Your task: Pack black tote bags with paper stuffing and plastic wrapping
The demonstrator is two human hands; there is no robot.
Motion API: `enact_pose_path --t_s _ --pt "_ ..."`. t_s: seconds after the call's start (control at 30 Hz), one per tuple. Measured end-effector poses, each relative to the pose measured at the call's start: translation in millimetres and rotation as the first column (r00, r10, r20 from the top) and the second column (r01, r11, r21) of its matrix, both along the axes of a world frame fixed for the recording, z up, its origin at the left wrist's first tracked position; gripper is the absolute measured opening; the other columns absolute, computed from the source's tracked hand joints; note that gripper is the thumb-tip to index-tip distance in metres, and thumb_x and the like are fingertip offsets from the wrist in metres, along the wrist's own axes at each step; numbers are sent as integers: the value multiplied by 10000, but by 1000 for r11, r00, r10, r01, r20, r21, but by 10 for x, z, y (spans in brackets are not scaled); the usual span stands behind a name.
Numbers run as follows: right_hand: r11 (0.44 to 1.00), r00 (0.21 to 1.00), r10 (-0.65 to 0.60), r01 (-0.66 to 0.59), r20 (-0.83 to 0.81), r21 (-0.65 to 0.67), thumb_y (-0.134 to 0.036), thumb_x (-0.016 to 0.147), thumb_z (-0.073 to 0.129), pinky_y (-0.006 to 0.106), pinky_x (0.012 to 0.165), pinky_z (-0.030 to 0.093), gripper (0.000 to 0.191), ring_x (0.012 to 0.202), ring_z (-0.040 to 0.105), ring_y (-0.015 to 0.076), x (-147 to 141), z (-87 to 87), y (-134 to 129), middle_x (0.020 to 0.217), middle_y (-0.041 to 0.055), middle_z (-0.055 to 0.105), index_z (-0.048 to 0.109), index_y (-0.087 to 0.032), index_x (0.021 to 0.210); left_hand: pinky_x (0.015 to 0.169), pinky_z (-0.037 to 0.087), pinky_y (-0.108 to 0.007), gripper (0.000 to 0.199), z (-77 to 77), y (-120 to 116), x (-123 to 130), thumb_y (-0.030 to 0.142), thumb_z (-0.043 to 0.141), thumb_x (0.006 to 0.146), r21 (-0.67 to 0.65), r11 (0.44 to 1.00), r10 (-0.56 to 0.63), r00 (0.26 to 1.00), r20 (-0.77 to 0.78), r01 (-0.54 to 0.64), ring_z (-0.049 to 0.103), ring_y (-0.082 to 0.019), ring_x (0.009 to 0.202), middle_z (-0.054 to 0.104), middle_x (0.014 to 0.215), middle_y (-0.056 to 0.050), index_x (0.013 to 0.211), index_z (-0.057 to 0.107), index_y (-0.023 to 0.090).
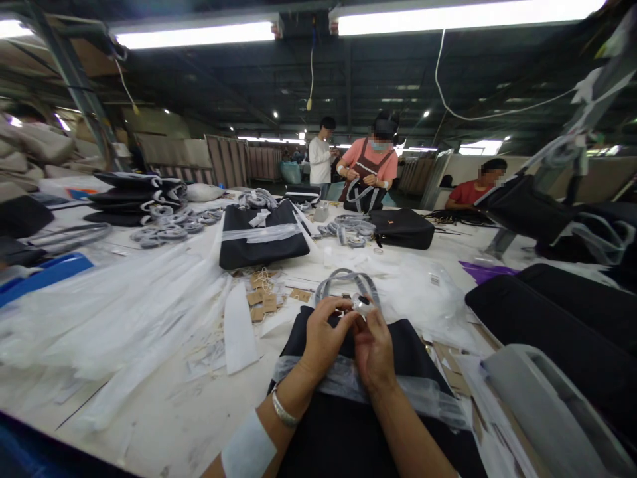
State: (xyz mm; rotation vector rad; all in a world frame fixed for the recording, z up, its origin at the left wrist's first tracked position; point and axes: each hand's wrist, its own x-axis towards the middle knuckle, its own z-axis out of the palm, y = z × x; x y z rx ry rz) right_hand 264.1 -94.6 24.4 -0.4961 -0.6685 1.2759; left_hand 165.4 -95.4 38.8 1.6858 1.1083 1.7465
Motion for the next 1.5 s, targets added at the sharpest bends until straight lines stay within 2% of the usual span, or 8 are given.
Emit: enact_pose_path --t_s 0.2,0.43,0.73,0.9,1.03,1.2,1.33,1.5 --pt "1000 996 -13 12 87 16 -377 863 676 434 1005 483 462 1095 635 235 -18 2 -11 1195 68 672 581 -250 1296 754 502 -262 79 13 21 -12 244 666 848 -110 991 -63 992 105 74 620 -158 796 655 813 -22 820 651 171" --pt "986 973 -126 145 195 -84 -440 798 734 389 948 515 483 1095 636 243 -10 -26 9 1117 58 689 584 -219 1200 710 440 -249 129 76 -60 31 225 649 862 14 995 -101 994 -29 102 556 -143 743 614 768 -13 746 627 173" --pt "992 874 -114 128 472 4 -413 809 721 297 741 538 474 1030 632 229 -4 -82 2 1209 54 665 624 -262 1248 725 492 -247 244 36 17 -33 397 698 818 -178 970 -100 939 330 166 615 -153 766 661 790 -18 816 653 157" --pt "996 923 -85 92 376 -1 -318 714 812 294 739 542 583 963 646 222 -32 -120 28 1118 40 699 627 -272 1266 819 507 -279 293 10 7 -54 446 629 877 -163 967 -139 940 312 197 645 -185 889 703 887 -40 879 709 164" --pt "999 964 10 1 266 -42 -373 796 745 277 708 547 470 930 662 197 -36 -52 5 1108 39 699 637 -264 1240 769 534 -291 341 -39 16 -53 450 536 939 -132 962 -178 914 365 240 660 -176 846 704 1001 -65 1059 694 173" --pt "997 993 83 -84 84 1 -373 792 754 309 780 561 404 958 662 199 -43 5 -20 1101 39 700 673 -253 1169 871 525 -320 315 -69 56 -61 356 609 904 -103 992 -48 979 200 70 654 -193 994 681 1140 -81 1176 645 201" --pt "995 992 97 -96 76 -12 -388 789 754 325 821 565 503 989 659 196 -30 60 -25 1162 31 680 615 -290 1262 1008 477 -396 305 -53 76 -66 312 567 925 -88 990 -111 993 31 113 591 -228 1198 658 1260 -88 1200 661 220" --pt "991 974 130 -122 186 -54 -413 795 742 317 816 574 427 952 666 173 120 256 -128 1147 28 674 656 -272 1189 1045 456 -434 296 -65 76 -64 339 586 909 -72 988 -136 991 -15 135 616 -239 1167 689 1211 -78 1161 686 221"
